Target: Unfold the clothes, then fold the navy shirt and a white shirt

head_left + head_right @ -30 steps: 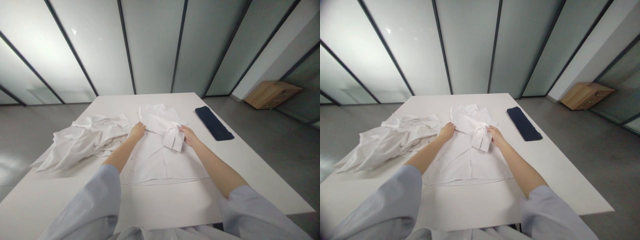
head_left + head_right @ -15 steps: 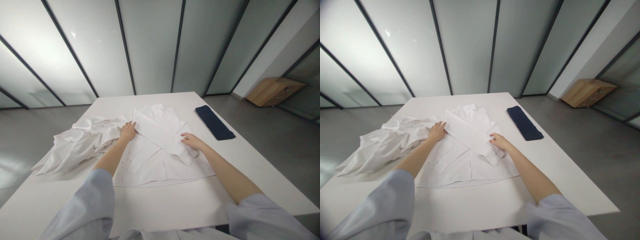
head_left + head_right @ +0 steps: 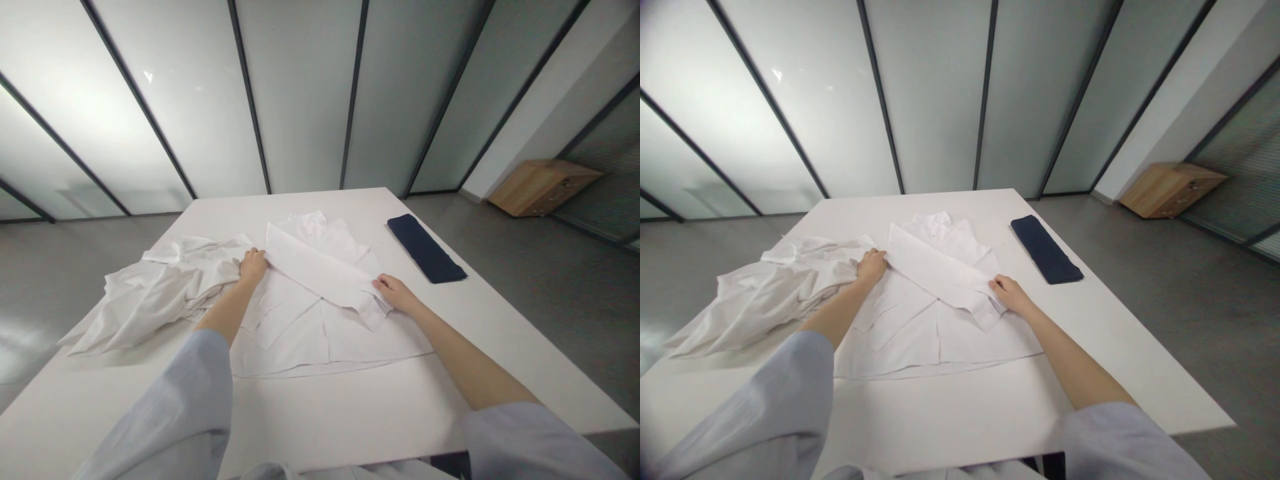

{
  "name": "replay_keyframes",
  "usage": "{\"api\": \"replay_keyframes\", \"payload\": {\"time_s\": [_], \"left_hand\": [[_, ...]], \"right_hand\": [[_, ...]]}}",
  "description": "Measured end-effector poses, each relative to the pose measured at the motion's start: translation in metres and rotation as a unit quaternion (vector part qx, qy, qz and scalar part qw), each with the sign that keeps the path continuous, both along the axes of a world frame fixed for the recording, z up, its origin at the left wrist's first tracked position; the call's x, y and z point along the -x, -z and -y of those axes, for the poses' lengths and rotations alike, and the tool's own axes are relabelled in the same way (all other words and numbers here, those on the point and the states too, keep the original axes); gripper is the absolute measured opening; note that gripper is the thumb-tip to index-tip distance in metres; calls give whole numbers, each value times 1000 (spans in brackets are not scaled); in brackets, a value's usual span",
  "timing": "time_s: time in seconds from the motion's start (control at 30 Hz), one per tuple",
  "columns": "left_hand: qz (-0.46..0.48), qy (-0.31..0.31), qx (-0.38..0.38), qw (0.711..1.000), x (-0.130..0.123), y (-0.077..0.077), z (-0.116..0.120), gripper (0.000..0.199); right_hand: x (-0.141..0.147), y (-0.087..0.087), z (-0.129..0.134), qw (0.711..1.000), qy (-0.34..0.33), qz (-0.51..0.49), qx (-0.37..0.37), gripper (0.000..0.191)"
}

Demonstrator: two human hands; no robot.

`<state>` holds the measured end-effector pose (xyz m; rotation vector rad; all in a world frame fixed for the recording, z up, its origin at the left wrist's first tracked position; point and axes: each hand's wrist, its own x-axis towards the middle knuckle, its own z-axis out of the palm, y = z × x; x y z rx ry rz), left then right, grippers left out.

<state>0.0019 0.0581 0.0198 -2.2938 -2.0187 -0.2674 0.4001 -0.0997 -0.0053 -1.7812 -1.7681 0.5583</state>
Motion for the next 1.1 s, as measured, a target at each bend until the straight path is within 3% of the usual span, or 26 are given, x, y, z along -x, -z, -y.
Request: {"api": "replay_keyframes", "payload": {"time_s": [0.1,0.17,0.3,0.37,0.47,0.53,0.6,0.77,0.9,1.1], "left_hand": [[36,-29,4,999,2,-2,-7,42],[41,-33,6,999,4,-3,-10,42],[29,-34,5,999,4,-6,-8,43],[17,6,-22,1000,-2,-7,-4,48],[6,129,-62,990,-19,-6,4,55],[22,192,-40,980,-31,-2,8,50],[56,212,5,976,-42,4,11,42],[91,193,64,975,-44,15,11,48],[18,156,88,984,-32,18,16,54],[-65,119,86,987,-27,23,30,64]], "right_hand": [[-7,-4,-1,992,42,-101,58,27],[-14,-8,-2,984,23,-150,92,27],[-25,-16,-12,992,-12,-81,99,20],[-22,-19,-21,997,5,-18,70,22],[-6,-19,-38,999,-10,34,16,27],[10,-16,-50,998,-38,45,0,28],[24,-11,-60,998,-54,44,5,31],[38,8,-69,996,-46,65,30,38],[30,20,-61,990,-61,122,29,43],[21,22,-44,977,-70,194,58,55]]}}
